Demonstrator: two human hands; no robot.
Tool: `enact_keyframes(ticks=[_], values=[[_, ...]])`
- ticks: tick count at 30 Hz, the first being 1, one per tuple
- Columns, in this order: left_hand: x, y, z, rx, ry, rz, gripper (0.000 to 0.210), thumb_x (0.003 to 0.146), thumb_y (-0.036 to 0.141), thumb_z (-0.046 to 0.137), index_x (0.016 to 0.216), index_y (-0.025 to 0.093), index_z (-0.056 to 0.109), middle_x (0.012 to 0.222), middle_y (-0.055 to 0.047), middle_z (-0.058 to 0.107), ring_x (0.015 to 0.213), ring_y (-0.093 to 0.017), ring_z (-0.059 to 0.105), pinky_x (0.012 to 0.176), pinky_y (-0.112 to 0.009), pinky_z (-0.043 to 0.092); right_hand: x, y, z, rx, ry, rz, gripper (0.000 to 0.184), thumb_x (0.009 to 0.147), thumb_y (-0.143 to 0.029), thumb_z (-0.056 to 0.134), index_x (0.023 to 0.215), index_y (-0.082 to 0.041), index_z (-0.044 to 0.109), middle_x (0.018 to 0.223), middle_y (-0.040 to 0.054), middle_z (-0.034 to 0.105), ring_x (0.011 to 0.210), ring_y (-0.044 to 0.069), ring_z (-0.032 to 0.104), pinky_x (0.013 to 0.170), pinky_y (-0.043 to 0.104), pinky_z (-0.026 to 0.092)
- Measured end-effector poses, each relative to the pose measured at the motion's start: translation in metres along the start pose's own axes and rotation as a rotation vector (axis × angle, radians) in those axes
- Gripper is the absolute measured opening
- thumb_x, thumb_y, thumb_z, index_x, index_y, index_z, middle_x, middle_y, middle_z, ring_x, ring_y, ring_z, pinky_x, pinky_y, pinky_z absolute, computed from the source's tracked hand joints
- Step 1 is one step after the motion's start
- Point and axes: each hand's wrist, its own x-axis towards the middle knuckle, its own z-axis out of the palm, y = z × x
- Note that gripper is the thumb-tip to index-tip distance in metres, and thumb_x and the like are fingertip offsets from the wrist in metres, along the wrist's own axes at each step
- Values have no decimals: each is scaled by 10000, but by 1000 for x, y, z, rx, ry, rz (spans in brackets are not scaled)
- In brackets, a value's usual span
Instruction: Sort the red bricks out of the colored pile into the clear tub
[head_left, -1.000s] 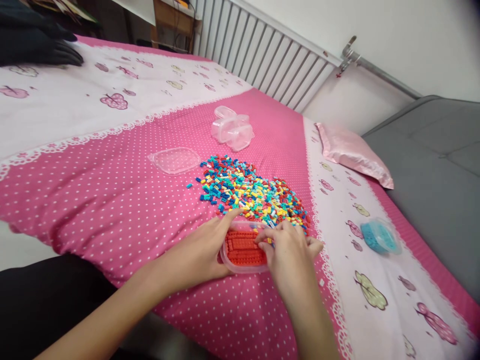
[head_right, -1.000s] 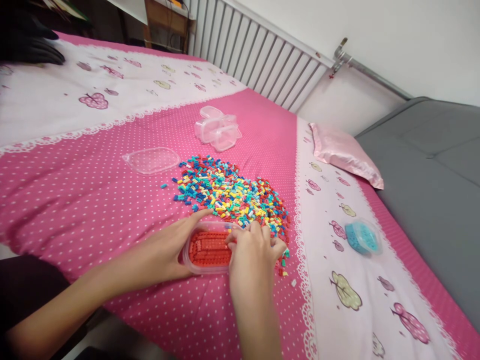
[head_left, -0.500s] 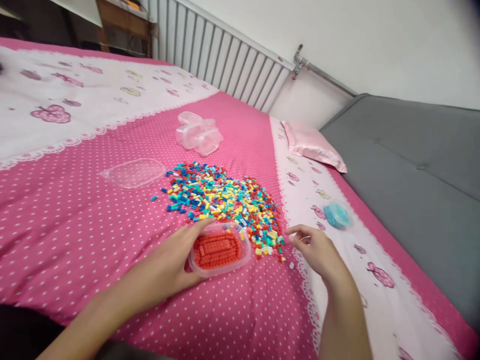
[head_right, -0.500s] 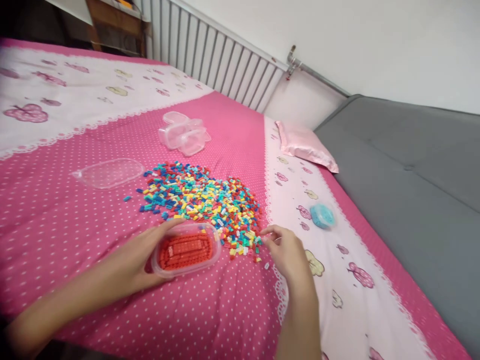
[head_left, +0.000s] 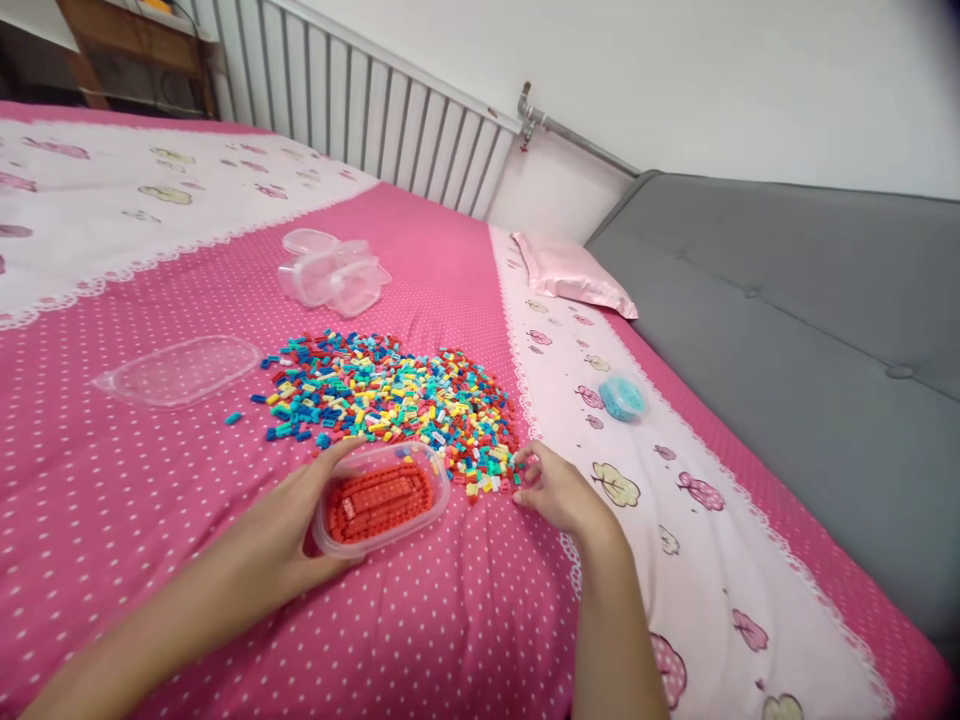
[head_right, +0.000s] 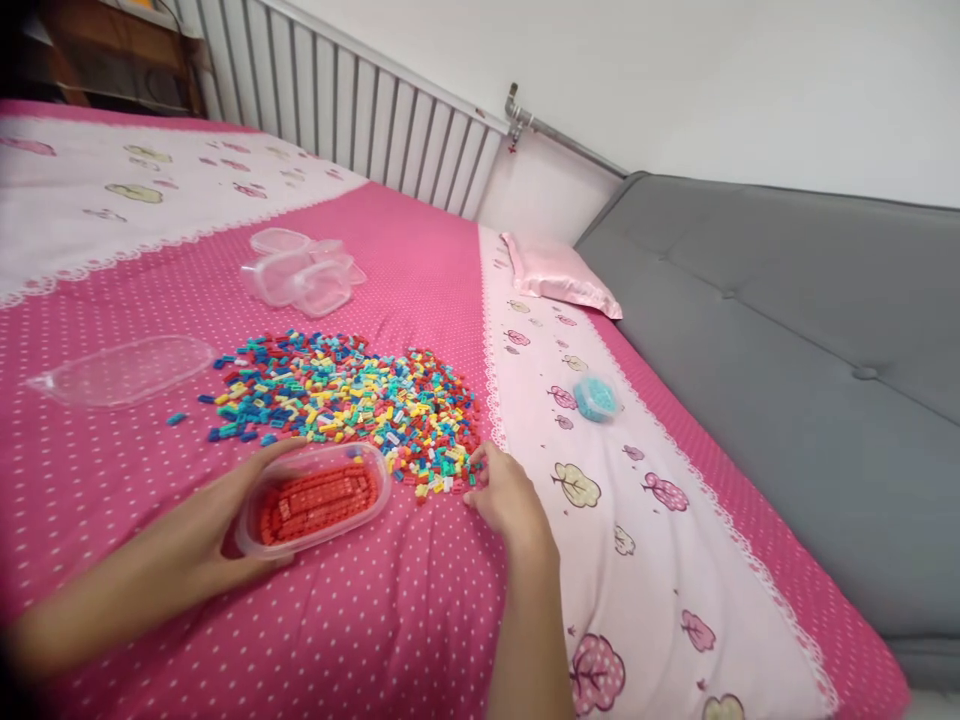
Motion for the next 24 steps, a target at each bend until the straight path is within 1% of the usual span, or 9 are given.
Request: enact_keyframes(ticks=[2,3,6,12,15,17,20,22,24], values=[[0,-2,0,-12,-67,4,779,839,412,645,1496,275,251,1402,-97,572,1221,-301,607,1015,-412,508,1,-2,1,-26,14,-6,410,696,-69,643,1053,-262,589,850,-33,572,732,143,574,656,241,411],[0,-3,0,-12,-80,1,781,848,421,637,1499,282,227,1418,-101,555,1229,-306,600,1020,-422,502,3,-3,2,-40,19,-8,388,720,-69,622,1053,-268,591,850,-31,573,739,145,573,663,243,406],[-1,-6,2,-6,-65,-14,794,853,442,635,1501,302,198,1429,-101,539,1237,-311,592,1024,-436,495,6,-6,5,-71,23,3,283,759,-74,586,970,-262,597,789,-34,578,714,147,569,655,247,391],[-2,-7,3,-11,-79,-19,807,851,444,641,1504,305,188,1454,-100,513,1267,-308,568,1053,-436,475,8,-3,8,-82,28,17,198,737,-117,647,884,-244,605,712,-43,605,656,149,578,612,244,387],[-2,-7,2,-4,-83,-19,818,848,439,643,1509,303,182,1462,-97,506,1279,-307,559,1054,-427,475,15,-1,2,-79,56,6,182,787,-147,602,935,-248,632,663,-45,597,629,157,581,608,250,400],[-2,-8,3,-8,-77,-18,817,845,440,643,1510,302,189,1456,-92,515,1271,-305,567,1047,-422,484,25,-1,-5,-78,125,-8,277,841,-162,533,1084,-252,633,751,-17,634,692,171,608,666,269,436],[-2,-11,4,-22,-56,-14,829,838,438,645,1519,297,193,1458,-87,520,1268,-305,571,1049,-420,487,45,-2,-10,-70,241,-46,413,886,-149,446,1265,-232,590,1049,68,660,921,196,637,854,313,460],[-2,-12,5,-31,-51,-7,839,837,427,646,1528,289,190,1465,-89,515,1277,-306,565,1058,-418,482,57,0,-7,-54,263,-72,461,878,-109,425,1295,-218,588,1166,93,646,1024,198,632,942,321,445],[-2,-12,6,-27,-47,-3,838,837,413,646,1530,284,193,1460,-91,521,1272,-305,569,1054,-415,486,65,2,-2,-28,245,-89,500,854,-61,416,1293,-214,600,1190,86,658,1040,187,641,962,311,449]])
